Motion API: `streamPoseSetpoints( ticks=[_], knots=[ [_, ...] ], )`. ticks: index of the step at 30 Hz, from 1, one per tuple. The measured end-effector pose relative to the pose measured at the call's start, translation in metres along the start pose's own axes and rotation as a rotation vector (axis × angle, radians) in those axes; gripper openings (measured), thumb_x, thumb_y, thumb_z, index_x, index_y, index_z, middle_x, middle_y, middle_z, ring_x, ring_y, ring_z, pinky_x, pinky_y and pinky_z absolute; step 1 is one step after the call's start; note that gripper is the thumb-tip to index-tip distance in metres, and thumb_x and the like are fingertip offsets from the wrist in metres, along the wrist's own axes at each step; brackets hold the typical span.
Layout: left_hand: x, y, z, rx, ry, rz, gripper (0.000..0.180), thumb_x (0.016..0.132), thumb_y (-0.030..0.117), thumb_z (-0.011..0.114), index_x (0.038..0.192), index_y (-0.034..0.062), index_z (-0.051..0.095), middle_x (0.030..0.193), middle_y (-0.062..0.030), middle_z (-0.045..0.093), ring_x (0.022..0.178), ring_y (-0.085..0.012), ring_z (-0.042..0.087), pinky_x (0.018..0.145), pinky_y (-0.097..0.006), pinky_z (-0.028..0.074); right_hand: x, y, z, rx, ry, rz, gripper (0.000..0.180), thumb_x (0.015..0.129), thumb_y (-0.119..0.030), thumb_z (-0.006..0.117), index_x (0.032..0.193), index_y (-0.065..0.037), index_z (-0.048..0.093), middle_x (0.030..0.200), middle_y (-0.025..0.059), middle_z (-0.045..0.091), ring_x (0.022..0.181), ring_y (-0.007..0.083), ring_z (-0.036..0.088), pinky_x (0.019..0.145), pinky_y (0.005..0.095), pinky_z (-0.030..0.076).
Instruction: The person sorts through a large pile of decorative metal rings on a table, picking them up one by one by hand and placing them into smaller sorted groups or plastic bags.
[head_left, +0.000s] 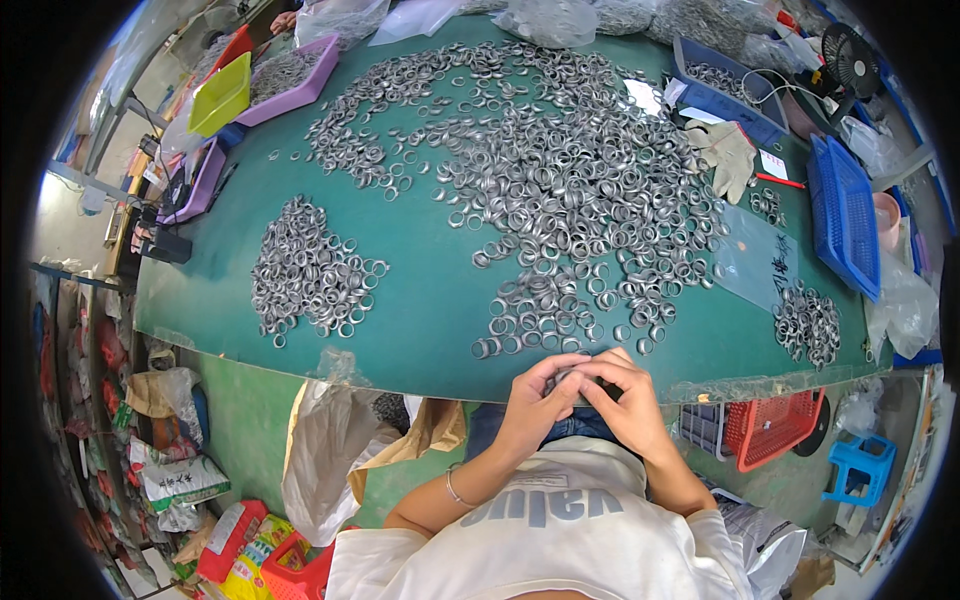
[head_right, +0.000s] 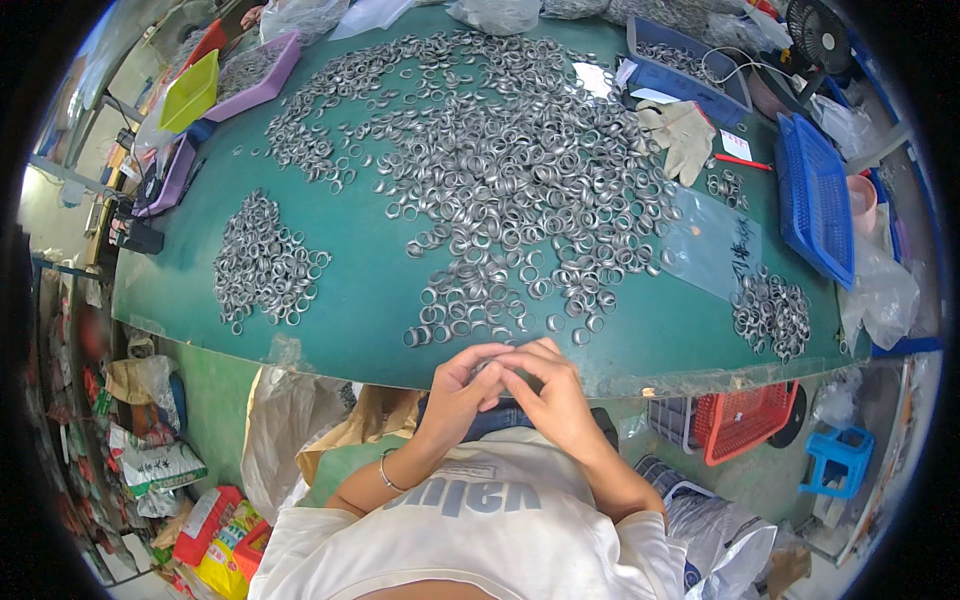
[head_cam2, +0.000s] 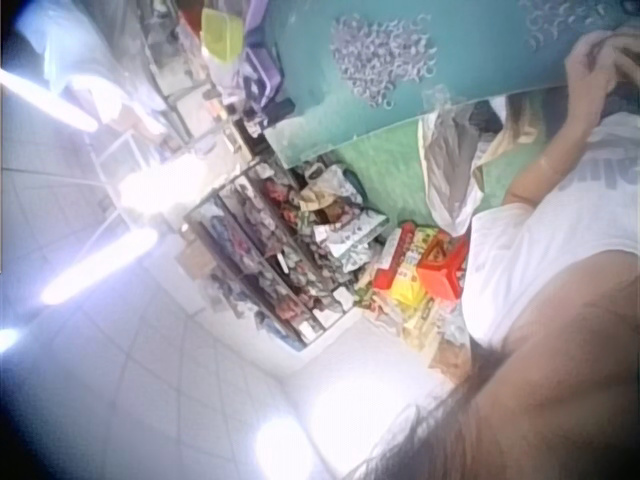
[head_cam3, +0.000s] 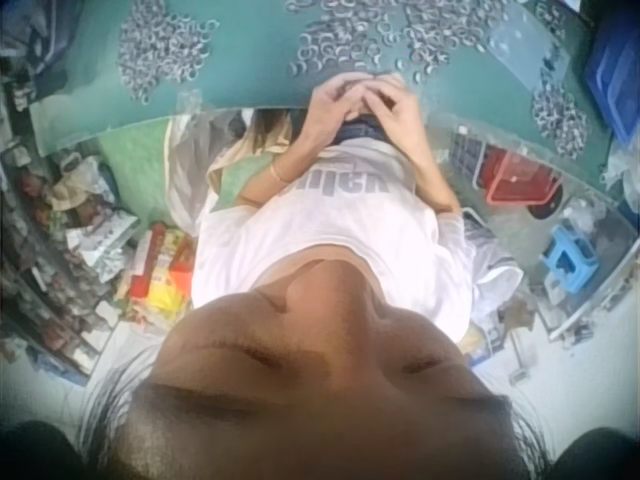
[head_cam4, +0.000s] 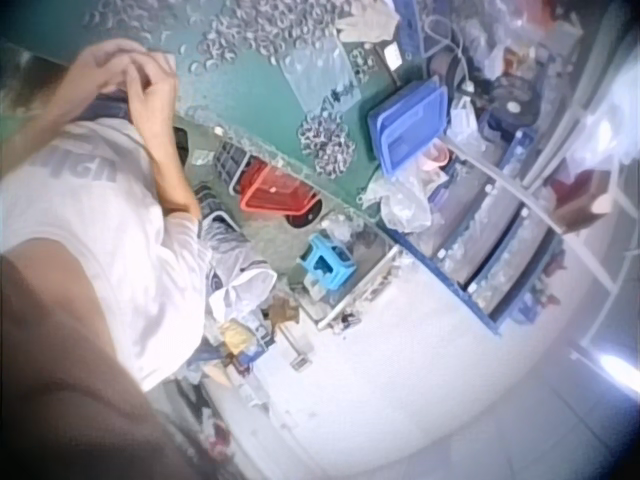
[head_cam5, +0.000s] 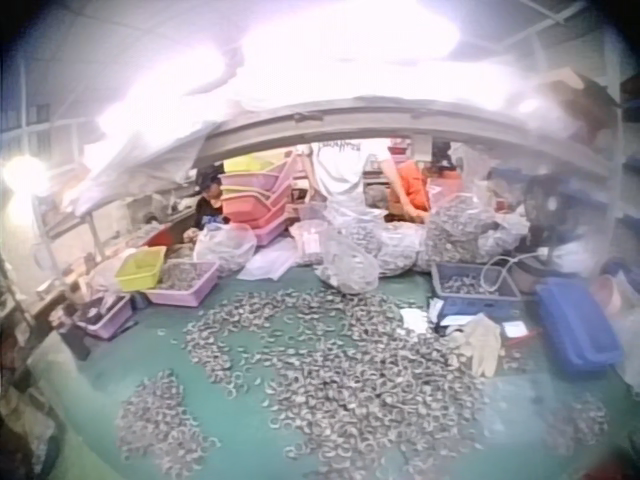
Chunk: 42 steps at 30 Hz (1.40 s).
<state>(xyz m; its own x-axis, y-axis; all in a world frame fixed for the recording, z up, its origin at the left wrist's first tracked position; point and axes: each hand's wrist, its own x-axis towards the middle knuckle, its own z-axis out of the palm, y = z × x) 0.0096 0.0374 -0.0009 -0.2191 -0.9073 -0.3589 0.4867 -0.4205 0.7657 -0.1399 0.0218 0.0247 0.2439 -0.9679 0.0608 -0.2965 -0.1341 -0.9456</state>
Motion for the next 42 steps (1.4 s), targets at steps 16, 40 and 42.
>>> streamPoseSetpoints(
  ticks=[16, 40, 42],
  knots=[
    [-0.001, 0.004, 0.004, -0.116, -0.088, -0.048, 0.025, 0.092, 0.005, 0.049, 0.115, -0.0006, 0.057, 0.086, -0.0051, 0.056, 0.06, -0.0043, 0.04, 0.043, -0.017, 0.028, 0.018, 0.013, -0.026, 0.01, 0.169, 0.003, 0.008, 0.076, -0.001, 0.068, 0.084, 0.0, 0.068, 0.077, 0.0068, 0.064, 0.074, 0.0147, 0.056, 0.064, 0.0276, 0.043],
    [-0.001, 0.006, -0.005, -0.28, -0.087, -0.093, 0.022, 0.093, 0.01, 0.045, 0.103, -0.0025, 0.061, 0.081, -0.0075, 0.054, 0.06, -0.0095, 0.044, 0.044, -0.02, 0.032, 0.045, 0.037, -0.027, -0.688, 0.262, -0.22, 0.02, 0.07, -0.003, 0.067, 0.089, -0.007, 0.06, 0.096, 0.0058, 0.056, 0.094, 0.0252, 0.049, 0.079, 0.0369, 0.036],
    [-0.001, 0.004, -0.008, -0.271, -0.131, -0.147, 0.022, 0.094, 0.01, 0.045, 0.106, -0.0018, 0.059, 0.079, -0.007, 0.054, 0.06, -0.0087, 0.044, 0.043, -0.019, 0.031, 0.047, 0.028, -0.029, -0.71, 0.264, -0.246, 0.019, 0.07, -0.004, 0.068, 0.087, -0.006, 0.06, 0.097, 0.0058, 0.056, 0.095, 0.0252, 0.049, 0.08, 0.0374, 0.036]
  ],
)
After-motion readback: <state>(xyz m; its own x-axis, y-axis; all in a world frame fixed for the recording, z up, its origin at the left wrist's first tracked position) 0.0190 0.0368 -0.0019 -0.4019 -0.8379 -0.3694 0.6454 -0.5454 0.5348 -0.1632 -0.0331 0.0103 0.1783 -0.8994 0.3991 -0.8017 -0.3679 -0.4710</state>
